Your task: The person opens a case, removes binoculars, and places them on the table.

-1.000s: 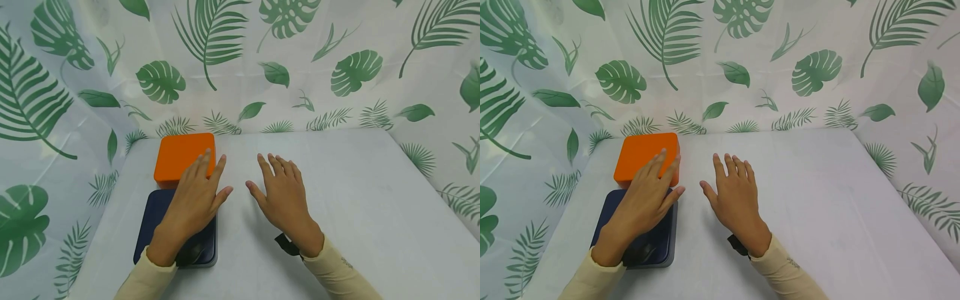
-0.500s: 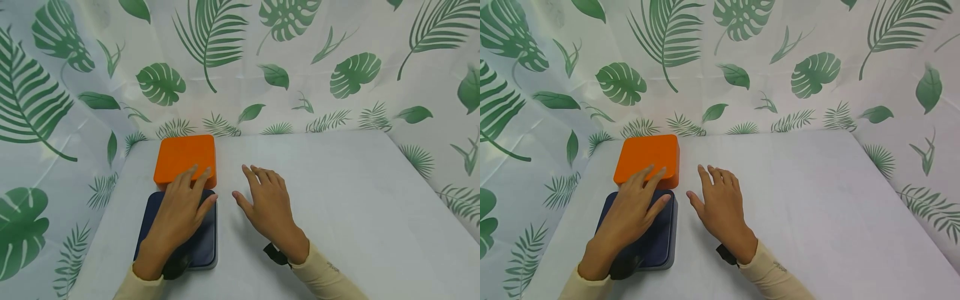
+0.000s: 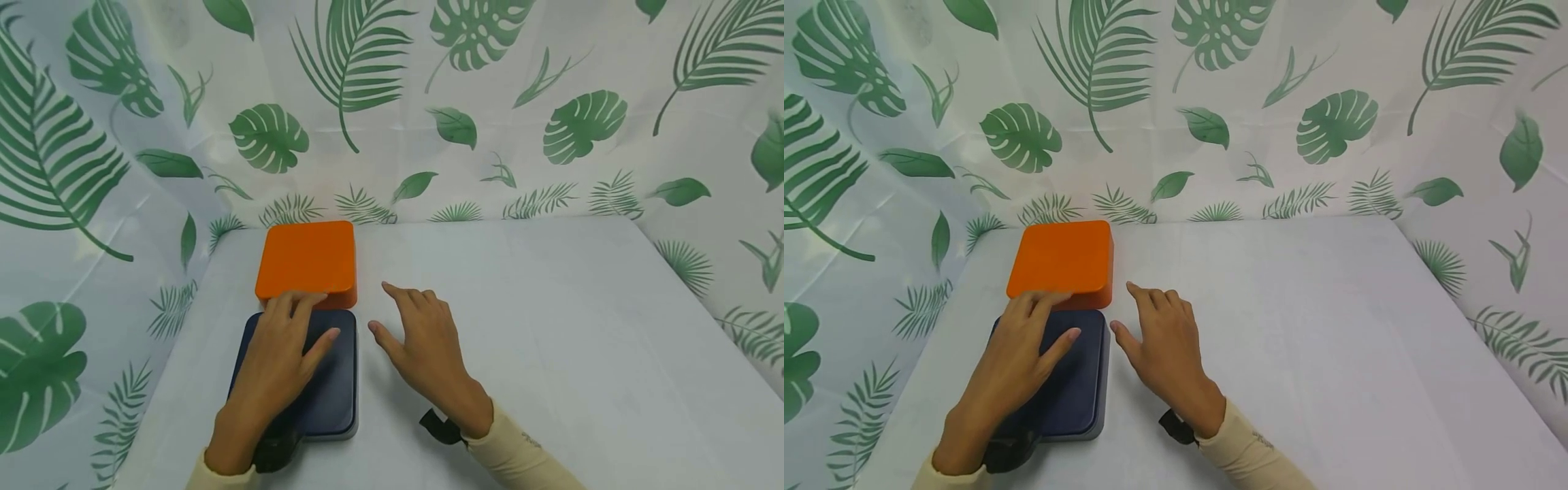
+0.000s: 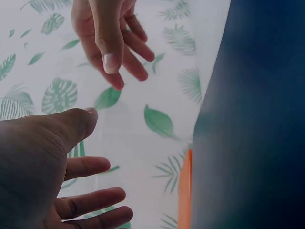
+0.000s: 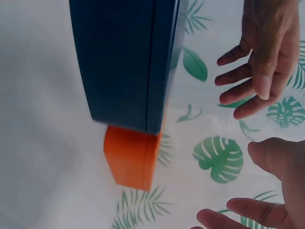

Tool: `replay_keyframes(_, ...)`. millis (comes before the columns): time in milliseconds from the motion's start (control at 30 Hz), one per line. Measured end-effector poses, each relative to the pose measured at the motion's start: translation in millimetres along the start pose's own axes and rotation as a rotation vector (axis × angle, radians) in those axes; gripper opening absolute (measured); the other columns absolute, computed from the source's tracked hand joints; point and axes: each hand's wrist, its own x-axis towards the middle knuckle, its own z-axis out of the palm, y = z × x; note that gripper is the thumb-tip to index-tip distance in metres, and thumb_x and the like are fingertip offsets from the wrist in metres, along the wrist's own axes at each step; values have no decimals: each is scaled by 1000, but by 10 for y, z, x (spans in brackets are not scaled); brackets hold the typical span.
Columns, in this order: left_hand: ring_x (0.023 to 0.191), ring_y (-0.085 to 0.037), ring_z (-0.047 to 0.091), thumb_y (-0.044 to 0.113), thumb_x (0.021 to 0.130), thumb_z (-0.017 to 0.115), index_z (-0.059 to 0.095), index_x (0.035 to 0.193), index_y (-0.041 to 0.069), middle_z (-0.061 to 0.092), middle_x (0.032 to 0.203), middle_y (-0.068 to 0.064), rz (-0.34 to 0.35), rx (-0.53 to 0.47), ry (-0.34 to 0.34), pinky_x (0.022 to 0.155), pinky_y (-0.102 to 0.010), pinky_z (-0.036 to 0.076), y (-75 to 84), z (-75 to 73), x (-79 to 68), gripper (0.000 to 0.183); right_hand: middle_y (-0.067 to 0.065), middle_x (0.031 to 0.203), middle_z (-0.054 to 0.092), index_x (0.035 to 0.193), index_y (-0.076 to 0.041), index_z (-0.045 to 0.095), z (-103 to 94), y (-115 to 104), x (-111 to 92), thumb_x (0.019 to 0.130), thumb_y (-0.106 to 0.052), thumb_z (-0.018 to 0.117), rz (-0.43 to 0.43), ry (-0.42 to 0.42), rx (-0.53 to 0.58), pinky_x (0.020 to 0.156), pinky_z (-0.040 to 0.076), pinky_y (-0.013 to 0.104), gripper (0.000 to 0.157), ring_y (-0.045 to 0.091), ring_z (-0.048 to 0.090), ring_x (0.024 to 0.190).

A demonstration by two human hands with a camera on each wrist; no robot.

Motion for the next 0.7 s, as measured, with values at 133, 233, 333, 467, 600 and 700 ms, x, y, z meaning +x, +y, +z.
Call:
replay_keyframes(133, 110, -31, 54, 38, 97, 79, 60, 142, 8, 60, 127, -13, -45, -13, -8, 98, -51, 48, -48, 8, -68, 57, 6, 123, 76, 146, -14, 64, 41, -31, -33, 94, -37, 82, 12, -32, 43, 92, 51, 44, 59, 25, 65, 102)
replay_keyframes(233, 112, -32, 54, 37, 96, 81, 61, 141, 8, 59, 126, -14, -63, -30, -7, 99, -51, 48, -85, 25, -107, 57, 5, 119, 76, 146, -14, 64, 62, -48, -50, 94, -37, 83, 18, -50, 72, 90, 51, 44, 59, 25, 65, 99)
replay_keyframes(333, 115, -33, 54, 36, 95, 82, 61, 141, 8, 59, 127, -14, -78, -41, -2, 101, -52, 49, -122, 32, -142, 58, 5, 119, 76, 146, -15, 64, 81, -62, -61, 93, -37, 83, 26, -60, 89, 90, 51, 44, 60, 25, 65, 99)
replay_keyframes(467, 121, -36, 54, 34, 93, 84, 60, 140, 9, 58, 131, -14, -94, -48, 2, 103, -56, 50, -169, 29, -192, 59, 5, 120, 76, 146, -15, 63, 110, -74, -86, 92, -37, 84, 44, -78, 112, 91, 52, 45, 62, 25, 66, 101)
replay_keyframes(600, 124, -38, 53, 33, 93, 85, 60, 141, 9, 57, 134, -16, -134, -65, -8, 102, -58, 50, -213, 15, -257, 59, 6, 121, 76, 146, -16, 63, 147, -83, -123, 91, -37, 86, 69, -103, 145, 91, 51, 44, 64, 25, 66, 103)
replay_keyframes(700, 120, -36, 52, 33, 92, 85, 60, 141, 11, 58, 130, -17, -194, -76, -16, 98, -57, 51, -249, -11, -321, 59, 5, 121, 76, 146, -16, 62, 177, -92, -146, 91, -37, 86, 84, -127, 172, 91, 50, 42, 64, 24, 66, 103)
